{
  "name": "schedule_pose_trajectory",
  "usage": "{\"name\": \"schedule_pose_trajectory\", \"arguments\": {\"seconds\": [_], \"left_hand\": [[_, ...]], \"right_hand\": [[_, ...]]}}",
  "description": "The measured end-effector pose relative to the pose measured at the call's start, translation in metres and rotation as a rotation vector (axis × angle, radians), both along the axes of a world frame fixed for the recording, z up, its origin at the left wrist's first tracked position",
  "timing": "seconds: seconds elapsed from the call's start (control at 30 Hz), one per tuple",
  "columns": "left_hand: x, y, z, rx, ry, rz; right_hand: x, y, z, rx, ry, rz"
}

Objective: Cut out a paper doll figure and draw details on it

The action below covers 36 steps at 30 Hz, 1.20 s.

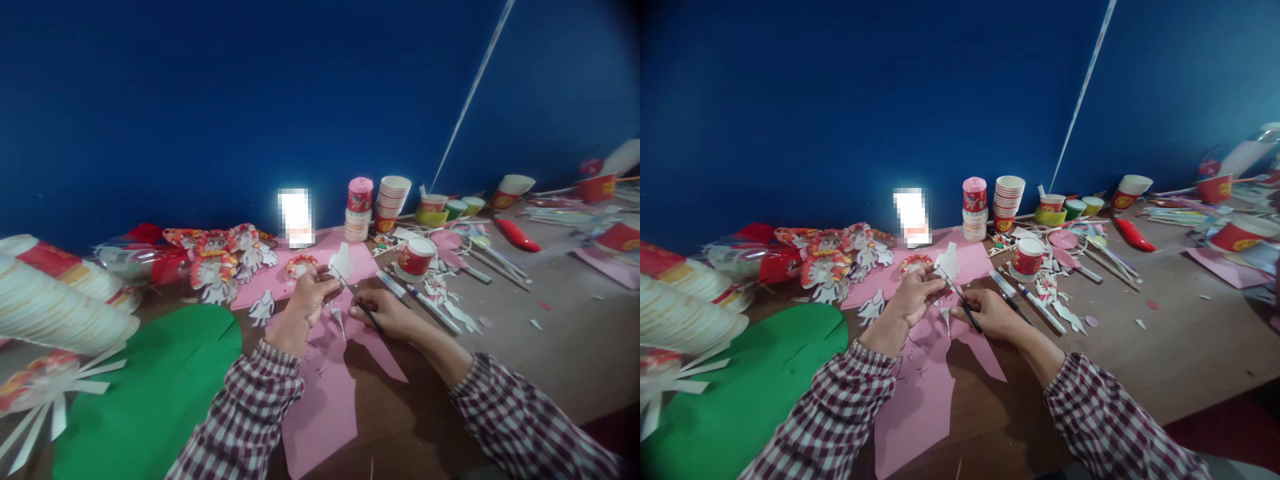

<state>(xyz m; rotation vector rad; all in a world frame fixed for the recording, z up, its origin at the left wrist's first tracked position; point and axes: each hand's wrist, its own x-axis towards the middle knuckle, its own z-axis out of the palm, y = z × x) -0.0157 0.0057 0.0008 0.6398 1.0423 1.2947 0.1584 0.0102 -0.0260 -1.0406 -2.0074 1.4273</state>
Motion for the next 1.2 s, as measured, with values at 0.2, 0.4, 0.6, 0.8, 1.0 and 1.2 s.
{"name": "schedule_pose_trajectory", "arguments": {"seconds": [0.2,0.4,0.6,0.8,1.0,1.2], "left_hand": [[-0.0001,0.0007,-0.0008,-0.012,-0.001,0.015],[0.0012,0.0006,0.0008,-0.005,0.0,0.011],[0.0018,0.0007,-0.0006,0.001,-0.004,0.016],[0.0028,-0.0006,-0.0014,-0.004,-0.039,0.031],[0.0052,-0.0004,-0.0045,-0.008,-0.096,0.054],[0.0073,0.0013,-0.0089,-0.009,-0.155,0.053]], "right_hand": [[-0.002,-0.0007,-0.0014,0.038,0.003,-0.019],[-0.0034,-0.0023,-0.0005,0.021,0.001,-0.041],[-0.0039,-0.0029,-0.0008,0.056,0.0,-0.067],[-0.0052,-0.0038,-0.0033,0.022,0.042,-0.092],[-0.0076,-0.0062,-0.001,0.034,0.067,-0.122],[-0.0079,-0.007,0.0025,0.037,0.083,-0.136]]}}
